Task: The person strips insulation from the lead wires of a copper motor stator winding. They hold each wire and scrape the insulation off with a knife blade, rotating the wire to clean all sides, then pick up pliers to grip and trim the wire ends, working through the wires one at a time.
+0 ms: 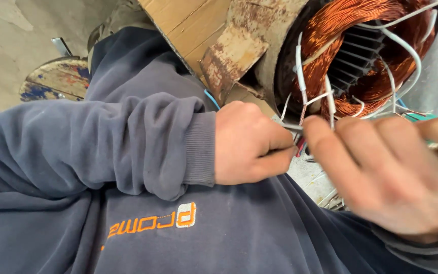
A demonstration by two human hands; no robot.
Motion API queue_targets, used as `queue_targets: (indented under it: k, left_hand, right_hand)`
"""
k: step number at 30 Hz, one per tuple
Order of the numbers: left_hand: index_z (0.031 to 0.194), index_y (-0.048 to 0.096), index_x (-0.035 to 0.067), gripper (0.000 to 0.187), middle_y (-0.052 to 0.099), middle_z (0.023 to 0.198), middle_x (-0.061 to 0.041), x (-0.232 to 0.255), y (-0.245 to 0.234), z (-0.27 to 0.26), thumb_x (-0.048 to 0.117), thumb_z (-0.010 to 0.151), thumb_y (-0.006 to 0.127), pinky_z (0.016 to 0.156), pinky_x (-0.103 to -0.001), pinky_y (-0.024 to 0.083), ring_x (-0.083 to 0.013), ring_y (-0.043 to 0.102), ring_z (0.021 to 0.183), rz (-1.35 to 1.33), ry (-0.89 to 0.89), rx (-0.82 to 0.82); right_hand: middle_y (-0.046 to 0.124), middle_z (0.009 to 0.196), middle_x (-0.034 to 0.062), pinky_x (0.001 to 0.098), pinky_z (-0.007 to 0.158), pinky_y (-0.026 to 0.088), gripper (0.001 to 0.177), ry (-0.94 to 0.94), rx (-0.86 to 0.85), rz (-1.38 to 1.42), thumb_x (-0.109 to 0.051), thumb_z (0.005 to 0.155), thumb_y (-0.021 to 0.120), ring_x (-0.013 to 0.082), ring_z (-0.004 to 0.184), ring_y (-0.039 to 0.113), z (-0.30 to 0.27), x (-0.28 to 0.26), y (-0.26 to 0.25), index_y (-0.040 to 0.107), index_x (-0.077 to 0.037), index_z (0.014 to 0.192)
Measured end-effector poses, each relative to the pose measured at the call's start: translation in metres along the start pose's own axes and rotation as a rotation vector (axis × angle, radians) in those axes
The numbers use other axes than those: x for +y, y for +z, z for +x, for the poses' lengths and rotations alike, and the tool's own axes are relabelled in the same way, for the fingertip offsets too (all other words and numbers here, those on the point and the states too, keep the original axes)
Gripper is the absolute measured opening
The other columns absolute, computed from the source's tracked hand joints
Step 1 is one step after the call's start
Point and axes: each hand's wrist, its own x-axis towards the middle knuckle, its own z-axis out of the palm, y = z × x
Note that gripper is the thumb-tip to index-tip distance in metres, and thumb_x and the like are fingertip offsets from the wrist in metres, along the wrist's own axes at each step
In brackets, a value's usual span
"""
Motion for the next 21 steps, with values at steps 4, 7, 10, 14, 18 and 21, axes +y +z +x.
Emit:
queue_targets:
  k: [4, 7, 10, 14, 18, 21]
  left_hand:
    - [0.075, 0.069, 0.007, 0.024, 0.064, 0.063, -0.014, 0.002, 0.006, -0.002, 0.023, 0.092, 0.063, 0.056, -0.047, 0.049, -0.0349, 0.064, 0.058, 0.039, 0.018, -0.009]
    - [0.074, 0.070, 0.008, 0.025, 0.063, 0.061, -0.013, 0.002, 0.001, -0.002, 0.024, 0.092, 0.063, 0.055, -0.046, 0.049, -0.0338, 0.064, 0.055, 0.032, -0.010, -0.048]
    - [0.071, 0.069, 0.008, 0.032, 0.062, 0.059, -0.013, 0.003, -0.004, -0.007, 0.029, 0.094, 0.064, 0.053, -0.046, 0.047, -0.0335, 0.062, 0.053, 0.068, -0.070, -0.095]
    - [0.075, 0.069, 0.009, 0.034, 0.060, 0.056, -0.011, 0.013, -0.025, -0.008, 0.037, 0.095, 0.067, 0.048, -0.045, 0.045, -0.0313, 0.060, 0.049, 0.140, -0.041, -0.104]
    - [0.075, 0.061, 0.008, 0.038, 0.056, 0.053, -0.007, 0.025, -0.035, 0.008, 0.041, 0.091, 0.072, 0.041, -0.041, 0.039, -0.0272, 0.058, 0.045, 0.574, 0.355, 0.041]
    - [0.068, 0.055, 0.009, 0.046, 0.053, 0.050, -0.005, 0.026, -0.022, 0.015, 0.043, 0.092, 0.074, 0.039, -0.039, 0.037, -0.0255, 0.055, 0.043, 0.722, 0.479, 0.069]
  right_hand:
    - [0.063, 0.087, -0.0103, 0.0240, 0.079, 0.037, 0.028, 0.098, -0.130, -0.172, -0.023, 0.091, 0.073, 0.0107, 0.079, 0.057, -0.004, -0.002, 0.010, 0.080, -0.026, 0.119]
    - [0.066, 0.083, -0.0065, 0.0343, 0.068, 0.044, 0.031, 0.068, -0.011, 0.063, -0.017, 0.082, 0.073, 0.0145, 0.068, 0.058, -0.001, -0.001, 0.002, 0.081, -0.017, 0.111]
    - [0.069, 0.087, 0.0066, 0.0360, 0.065, 0.049, 0.026, 0.118, 0.013, 0.224, -0.010, 0.086, 0.075, 0.0228, 0.074, 0.065, -0.039, 0.000, 0.015, 0.077, -0.007, 0.112]
    - [0.068, 0.118, 0.0148, 0.0309, 0.084, 0.050, 0.027, 0.515, 0.016, 0.699, 0.000, 0.117, 0.062, 0.0243, 0.098, 0.065, -0.093, 0.000, 0.040, 0.062, 0.000, 0.145]
    - [0.063, 0.114, 0.0168, 0.0375, 0.085, 0.050, 0.044, 0.646, 0.074, 0.716, -0.004, 0.104, 0.073, 0.0276, 0.095, 0.062, -0.084, -0.007, 0.027, 0.057, 0.001, 0.145]
    - [0.065, 0.105, 0.0110, 0.0376, 0.079, 0.048, 0.038, 0.526, 0.055, 0.482, -0.005, 0.101, 0.079, 0.0278, 0.086, 0.059, -0.063, -0.008, 0.016, 0.069, -0.003, 0.137]
